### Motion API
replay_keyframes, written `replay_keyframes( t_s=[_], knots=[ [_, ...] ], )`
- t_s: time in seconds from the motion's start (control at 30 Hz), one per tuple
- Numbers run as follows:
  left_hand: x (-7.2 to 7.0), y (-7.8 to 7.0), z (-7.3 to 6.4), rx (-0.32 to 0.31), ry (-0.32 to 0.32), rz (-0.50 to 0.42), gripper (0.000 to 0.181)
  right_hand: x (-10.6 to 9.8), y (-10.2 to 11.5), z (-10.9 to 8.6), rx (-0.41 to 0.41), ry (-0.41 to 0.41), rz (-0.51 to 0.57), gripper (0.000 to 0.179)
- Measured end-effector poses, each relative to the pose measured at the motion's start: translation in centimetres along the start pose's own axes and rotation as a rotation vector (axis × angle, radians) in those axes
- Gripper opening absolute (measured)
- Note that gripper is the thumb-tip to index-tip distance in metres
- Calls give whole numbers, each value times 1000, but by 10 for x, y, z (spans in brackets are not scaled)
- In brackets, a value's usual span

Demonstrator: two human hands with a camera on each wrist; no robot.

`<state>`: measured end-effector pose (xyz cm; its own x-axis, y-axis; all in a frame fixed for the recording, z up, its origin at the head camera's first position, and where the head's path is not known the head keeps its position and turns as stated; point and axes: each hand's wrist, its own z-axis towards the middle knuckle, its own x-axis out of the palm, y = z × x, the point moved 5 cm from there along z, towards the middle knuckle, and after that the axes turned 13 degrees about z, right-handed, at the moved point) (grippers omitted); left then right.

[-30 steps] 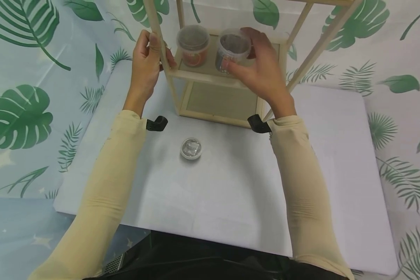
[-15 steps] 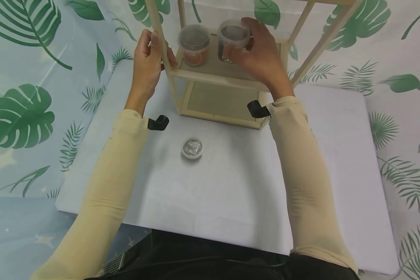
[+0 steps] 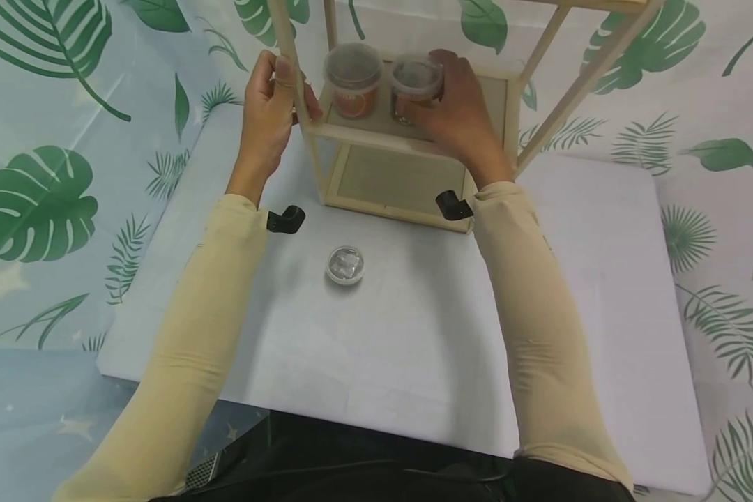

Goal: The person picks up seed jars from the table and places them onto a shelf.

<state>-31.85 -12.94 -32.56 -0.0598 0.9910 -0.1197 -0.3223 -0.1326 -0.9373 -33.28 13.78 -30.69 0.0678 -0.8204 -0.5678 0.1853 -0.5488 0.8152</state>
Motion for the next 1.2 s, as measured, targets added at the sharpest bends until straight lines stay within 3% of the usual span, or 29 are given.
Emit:
replay_keyframes(
  t_s=[0.3,0.8,1.2],
  knots=[
    [2,0,0,2,3,-12,25,2,-4,-5,-45,-35,11,82],
    [1,1,0,-9,-6,-2,25,4,-7,-14,-30,-31,46,101],
    [3,-1,0,-6,0,-5,24,-1,-3,-33,-132,-63,50,95]
  ],
)
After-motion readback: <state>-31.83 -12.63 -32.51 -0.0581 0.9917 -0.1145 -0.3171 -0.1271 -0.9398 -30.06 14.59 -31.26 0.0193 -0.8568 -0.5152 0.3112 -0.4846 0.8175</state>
